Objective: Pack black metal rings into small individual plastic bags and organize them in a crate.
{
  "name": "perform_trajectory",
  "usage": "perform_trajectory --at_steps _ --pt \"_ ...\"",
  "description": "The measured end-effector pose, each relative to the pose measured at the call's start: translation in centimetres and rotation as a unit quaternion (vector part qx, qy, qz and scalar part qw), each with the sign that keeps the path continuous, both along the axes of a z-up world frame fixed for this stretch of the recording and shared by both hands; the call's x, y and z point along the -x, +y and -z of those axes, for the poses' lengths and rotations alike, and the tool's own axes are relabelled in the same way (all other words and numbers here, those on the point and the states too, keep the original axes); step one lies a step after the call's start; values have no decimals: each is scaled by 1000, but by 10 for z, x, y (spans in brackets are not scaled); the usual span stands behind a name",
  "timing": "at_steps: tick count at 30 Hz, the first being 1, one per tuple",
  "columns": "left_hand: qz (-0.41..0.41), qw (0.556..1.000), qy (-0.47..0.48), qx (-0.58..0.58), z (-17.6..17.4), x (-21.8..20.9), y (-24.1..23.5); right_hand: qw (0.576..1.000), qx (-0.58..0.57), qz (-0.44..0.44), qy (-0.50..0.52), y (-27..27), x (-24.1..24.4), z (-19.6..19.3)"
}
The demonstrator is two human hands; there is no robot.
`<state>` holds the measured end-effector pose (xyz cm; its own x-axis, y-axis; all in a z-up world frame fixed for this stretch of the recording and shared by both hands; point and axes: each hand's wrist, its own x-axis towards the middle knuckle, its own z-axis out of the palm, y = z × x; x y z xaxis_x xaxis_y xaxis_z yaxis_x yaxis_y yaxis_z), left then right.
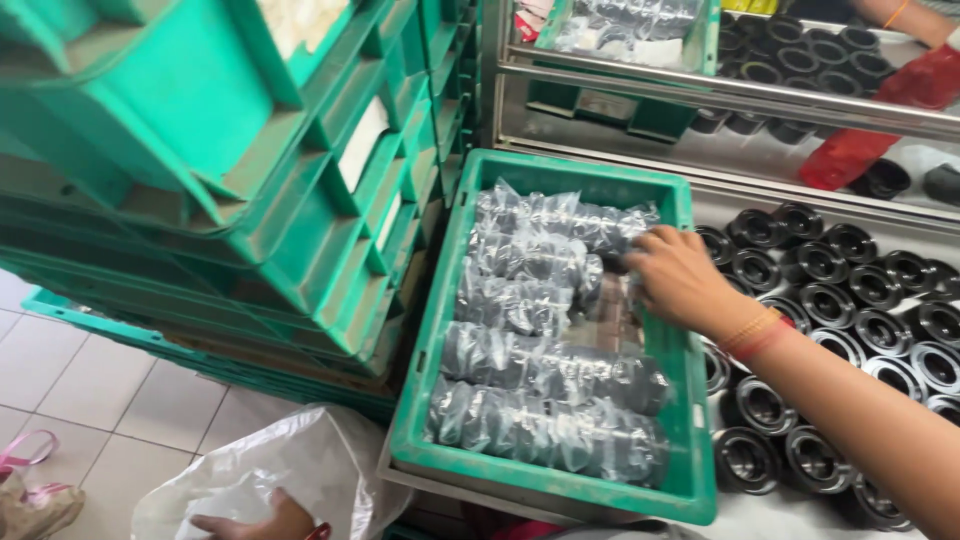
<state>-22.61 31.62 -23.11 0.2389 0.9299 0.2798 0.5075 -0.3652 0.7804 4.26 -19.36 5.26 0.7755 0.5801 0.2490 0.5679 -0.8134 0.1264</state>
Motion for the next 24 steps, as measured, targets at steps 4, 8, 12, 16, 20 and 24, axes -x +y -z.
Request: perform_trajectory --at_steps 4,8,12,16,20,24 --pt "78 985 -127 -85 -105 -23 -38 985 154 66 36 10 -34 19" --pt "241 899 -362 -40 -231 -61 -120 986 148 71 10 5 -46 42" --pt "381 841 -350 157 -303 -97 -201 979 186 82 33 12 -33 27" --pt "584 738 -199 274 -332 -147 -259 989 130 63 10 6 -41 45" --pt "644 693 -42 322 -289 -203 -305 994 46 29 99 -27 -59 50" --pt "664 737 5 127 -229 -257 -338 999 -10 15 43 -11 -24 11"
